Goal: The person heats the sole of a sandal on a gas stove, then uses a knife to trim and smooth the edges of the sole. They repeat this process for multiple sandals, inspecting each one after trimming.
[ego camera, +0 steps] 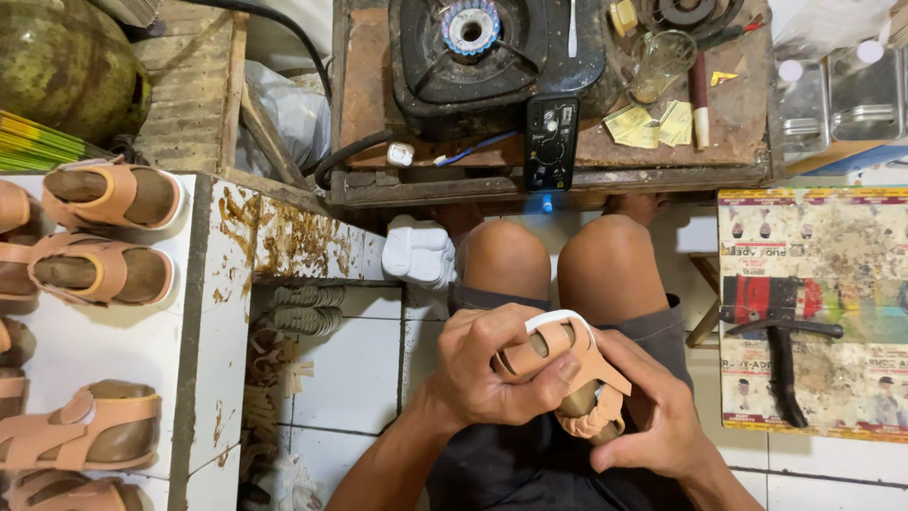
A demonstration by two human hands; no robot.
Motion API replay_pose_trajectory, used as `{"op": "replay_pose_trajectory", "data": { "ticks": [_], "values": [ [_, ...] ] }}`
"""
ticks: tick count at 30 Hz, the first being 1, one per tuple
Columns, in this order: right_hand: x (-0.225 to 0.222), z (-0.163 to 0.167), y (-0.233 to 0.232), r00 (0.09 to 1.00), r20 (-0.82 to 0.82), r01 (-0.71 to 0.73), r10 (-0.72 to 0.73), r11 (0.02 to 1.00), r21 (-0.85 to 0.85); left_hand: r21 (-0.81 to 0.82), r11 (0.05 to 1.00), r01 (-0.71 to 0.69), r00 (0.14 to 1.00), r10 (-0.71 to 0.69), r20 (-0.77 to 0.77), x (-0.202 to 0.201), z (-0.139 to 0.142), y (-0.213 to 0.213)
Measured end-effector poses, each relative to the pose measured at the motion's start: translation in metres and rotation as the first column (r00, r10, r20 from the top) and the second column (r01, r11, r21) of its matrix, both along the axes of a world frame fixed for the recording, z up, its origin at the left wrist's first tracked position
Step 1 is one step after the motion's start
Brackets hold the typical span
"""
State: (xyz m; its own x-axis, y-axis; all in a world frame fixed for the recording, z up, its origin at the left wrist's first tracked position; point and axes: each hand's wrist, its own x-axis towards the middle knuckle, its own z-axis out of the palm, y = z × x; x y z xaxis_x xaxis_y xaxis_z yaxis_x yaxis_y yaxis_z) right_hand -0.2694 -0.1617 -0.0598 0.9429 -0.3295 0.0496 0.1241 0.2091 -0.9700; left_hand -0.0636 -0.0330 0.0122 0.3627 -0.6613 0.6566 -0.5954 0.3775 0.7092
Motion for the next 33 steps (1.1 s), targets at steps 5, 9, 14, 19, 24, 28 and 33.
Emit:
{"op": "replay_pose_trajectory", "data": {
  "ticks": [5,9,14,19,24,28,33],
  "values": [
    [0.001,0.004,0.0,0.998,0.043,-0.056,0.055,0.998,0.019,0.029,0.999,-0.028,0.997,0.03,-0.074,-0.009,-0.005,0.008],
    [0.004,0.003,0.002,0.998,0.036,-0.046,0.044,0.998,0.047,0.029,0.999,-0.033,0.981,0.038,-0.193,-0.015,-0.008,0.009],
    [0.004,-0.004,0.002,0.995,0.092,-0.044,0.047,0.998,-0.038,0.036,0.998,-0.051,0.998,0.052,-0.022,-0.008,-0.006,0.007],
    [0.001,-0.009,0.003,0.996,0.083,-0.035,0.039,0.998,-0.059,0.078,0.997,0.015,1.0,-0.015,0.003,0.0,0.001,0.006],
    [-0.004,-0.013,0.008,0.998,0.058,-0.008,0.001,0.991,0.13,0.134,0.99,-0.033,0.994,0.047,-0.104,-0.012,0.003,0.002],
    [-0.009,-0.023,0.012,0.994,-0.056,0.104,-0.092,0.956,0.276,-0.013,1.0,-0.006,0.863,-0.001,-0.505,-0.036,-0.001,-0.011],
    [-0.016,-0.046,0.005,0.984,-0.064,0.176,-0.164,0.938,0.299,0.025,0.996,-0.088,0.928,0.091,-0.36,-0.043,-0.005,-0.031]
  ]
}}
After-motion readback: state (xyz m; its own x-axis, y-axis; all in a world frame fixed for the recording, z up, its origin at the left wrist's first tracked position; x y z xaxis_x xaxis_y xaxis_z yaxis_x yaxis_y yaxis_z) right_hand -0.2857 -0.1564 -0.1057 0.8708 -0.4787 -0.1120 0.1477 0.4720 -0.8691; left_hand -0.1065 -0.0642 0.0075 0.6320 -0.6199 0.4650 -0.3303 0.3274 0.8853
